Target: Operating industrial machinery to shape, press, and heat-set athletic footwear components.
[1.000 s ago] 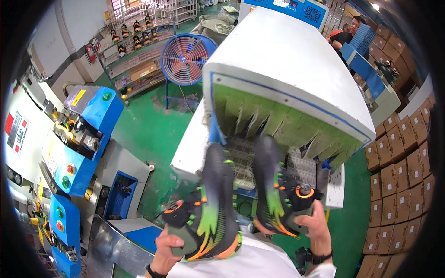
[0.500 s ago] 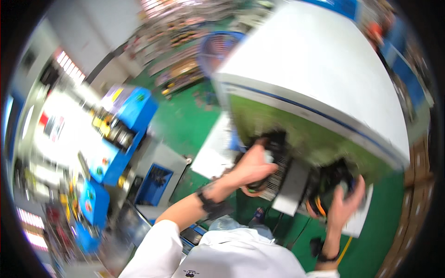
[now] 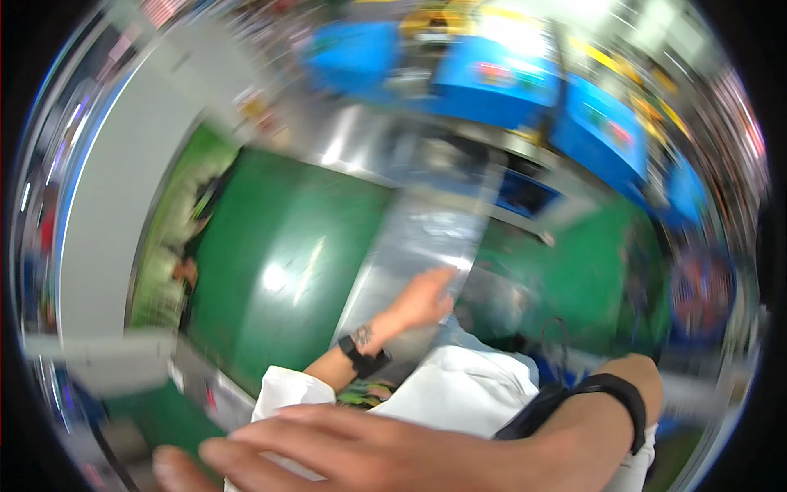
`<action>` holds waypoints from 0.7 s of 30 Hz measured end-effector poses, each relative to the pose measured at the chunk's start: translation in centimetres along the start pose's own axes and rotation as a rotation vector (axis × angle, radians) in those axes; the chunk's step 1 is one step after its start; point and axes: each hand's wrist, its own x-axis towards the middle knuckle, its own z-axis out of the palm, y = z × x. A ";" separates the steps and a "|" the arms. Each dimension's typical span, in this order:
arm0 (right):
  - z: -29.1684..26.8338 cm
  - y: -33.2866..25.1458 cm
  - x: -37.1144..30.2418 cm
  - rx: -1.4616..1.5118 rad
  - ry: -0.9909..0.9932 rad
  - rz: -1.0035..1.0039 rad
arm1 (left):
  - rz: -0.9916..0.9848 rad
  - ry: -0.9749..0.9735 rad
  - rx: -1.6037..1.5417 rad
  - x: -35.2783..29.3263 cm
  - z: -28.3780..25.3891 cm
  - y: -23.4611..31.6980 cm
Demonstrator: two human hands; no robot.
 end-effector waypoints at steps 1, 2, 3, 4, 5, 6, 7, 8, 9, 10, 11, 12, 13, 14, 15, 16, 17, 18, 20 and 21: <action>2.3 2.2 1.8 0.047 -0.046 -0.066 | -0.264 0.190 0.043 -2.8 -2.6 -6.2; 3.5 3.9 3.7 0.073 -0.103 -0.144 | -0.496 0.449 0.137 -6.4 -5.8 -11.4; 6.4 5.9 5.3 0.103 -0.084 -0.258 | -0.732 0.697 0.236 -11.2 -8.7 -15.9; 9.5 7.8 6.6 0.132 -0.052 -0.371 | -0.965 0.841 0.410 -16.9 -11.3 -19.3; 12.3 8.8 8.2 0.229 -0.121 -0.409 | -1.110 0.951 0.525 -23.7 -13.0 -22.4; 14.5 9.9 10.1 0.325 -0.159 -0.380 | -1.235 1.034 0.663 -29.2 -14.0 -24.5; 16.2 11.5 12.1 0.399 -0.203 -0.330 | -1.339 1.015 0.642 -33.3 -14.6 -24.5; 16.0 12.5 15.3 0.377 -0.519 -0.345 | -1.482 1.018 0.721 -37.3 -13.8 -25.2; 18.3 15.8 16.6 0.488 -0.603 -0.399 | -1.438 1.008 0.776 -40.7 -12.3 -24.5; 20.1 16.4 18.1 0.345 -0.823 -0.190 | -1.341 1.010 0.807 -41.8 -11.6 -24.5; 23.0 17.7 19.3 0.029 -1.010 -0.012 | -1.356 1.078 0.767 -42.1 -11.2 -25.4; 28.2 20.5 19.7 -0.187 -1.202 0.145 | -1.424 1.036 0.754 -46.3 -9.1 -23.0; 32.3 26.5 16.9 -0.052 -0.778 0.027 | -1.404 1.065 0.687 -45.6 -8.5 -22.3; 36.2 31.1 18.6 -0.108 -0.869 -0.066 | -1.453 1.144 0.609 -44.0 -8.2 -21.7; 41.3 35.6 19.7 -0.158 -0.947 -0.091 | -1.417 1.118 0.564 -44.6 -8.2 -21.5; 45.4 39.0 22.8 -0.254 -1.031 -0.284 | -1.325 1.130 0.546 -44.5 -9.4 -22.6; 49.5 41.7 25.9 -0.329 -1.020 -0.491 | -1.334 1.219 0.522 -43.4 -10.0 -23.8; 54.0 43.2 29.0 -0.377 -0.984 -0.668 | -1.297 1.223 0.495 -42.7 -10.7 -24.0; 63.1 43.8 33.4 -0.300 -0.959 -0.721 | -1.220 1.231 0.466 -42.0 -12.5 -24.8; 66.8 41.3 33.3 -0.831 -1.189 -0.330 | -1.231 1.226 0.459 -41.8 -12.4 -24.9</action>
